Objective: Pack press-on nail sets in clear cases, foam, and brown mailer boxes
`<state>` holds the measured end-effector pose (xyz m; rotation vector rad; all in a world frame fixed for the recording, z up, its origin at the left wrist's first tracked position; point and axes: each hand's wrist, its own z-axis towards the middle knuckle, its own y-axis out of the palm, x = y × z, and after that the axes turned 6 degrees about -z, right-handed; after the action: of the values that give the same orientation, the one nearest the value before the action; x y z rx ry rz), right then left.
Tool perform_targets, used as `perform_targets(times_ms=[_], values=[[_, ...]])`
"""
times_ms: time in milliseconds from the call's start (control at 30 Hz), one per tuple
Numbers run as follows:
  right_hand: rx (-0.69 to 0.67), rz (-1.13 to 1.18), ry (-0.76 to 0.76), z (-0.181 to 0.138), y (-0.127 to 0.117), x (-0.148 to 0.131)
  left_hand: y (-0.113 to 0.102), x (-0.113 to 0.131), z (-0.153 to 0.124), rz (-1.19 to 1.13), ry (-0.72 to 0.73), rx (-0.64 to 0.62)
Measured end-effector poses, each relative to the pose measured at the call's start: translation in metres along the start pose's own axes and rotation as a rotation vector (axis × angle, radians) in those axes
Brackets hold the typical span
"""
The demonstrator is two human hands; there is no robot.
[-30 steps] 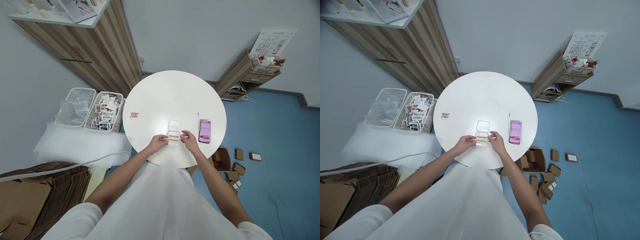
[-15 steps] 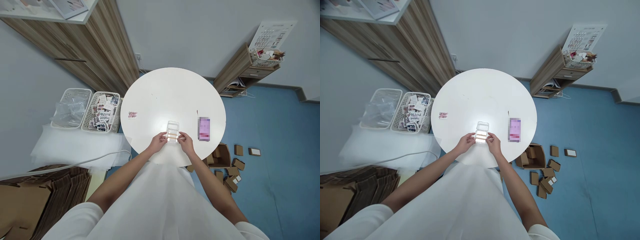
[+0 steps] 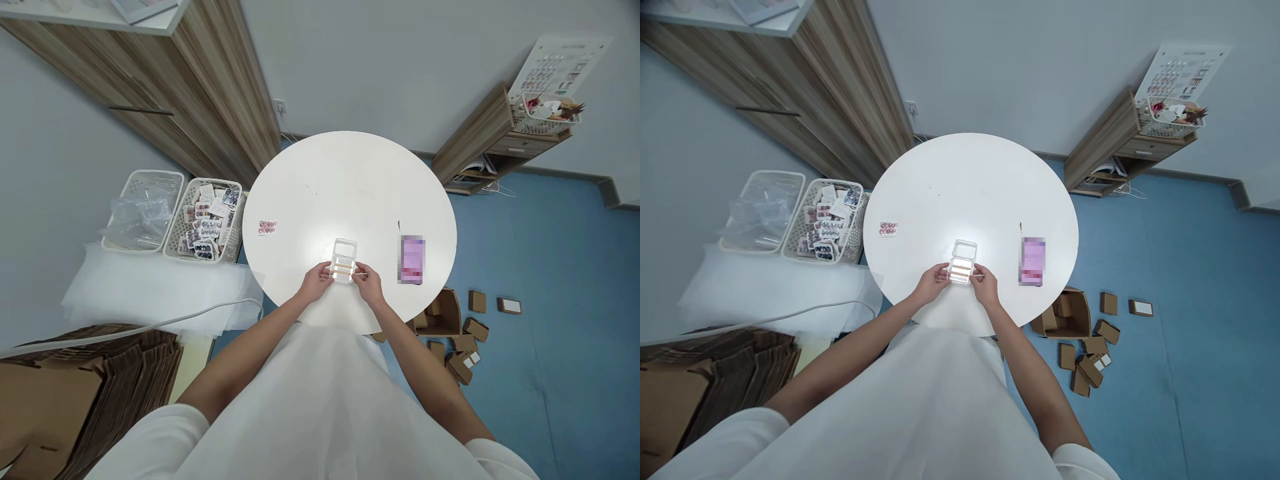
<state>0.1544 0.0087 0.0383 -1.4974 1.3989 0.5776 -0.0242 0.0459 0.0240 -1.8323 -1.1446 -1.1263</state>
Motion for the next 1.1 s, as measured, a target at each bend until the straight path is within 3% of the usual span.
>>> perform_targets(times_ms=[500,800,1100], values=[[0.037,-0.187,-0.002,0.046,0.004,0.009,0.007,0.004,0.042,0.233,-0.013,0.064],[0.016,-0.295,-0.025,0.053,0.008,0.010,0.007,0.009,0.052,0.400,0.018,-0.051],[0.005,-0.349,-0.066,0.045,0.010,0.010,0.004,0.013,0.048,0.391,0.000,-0.114]])
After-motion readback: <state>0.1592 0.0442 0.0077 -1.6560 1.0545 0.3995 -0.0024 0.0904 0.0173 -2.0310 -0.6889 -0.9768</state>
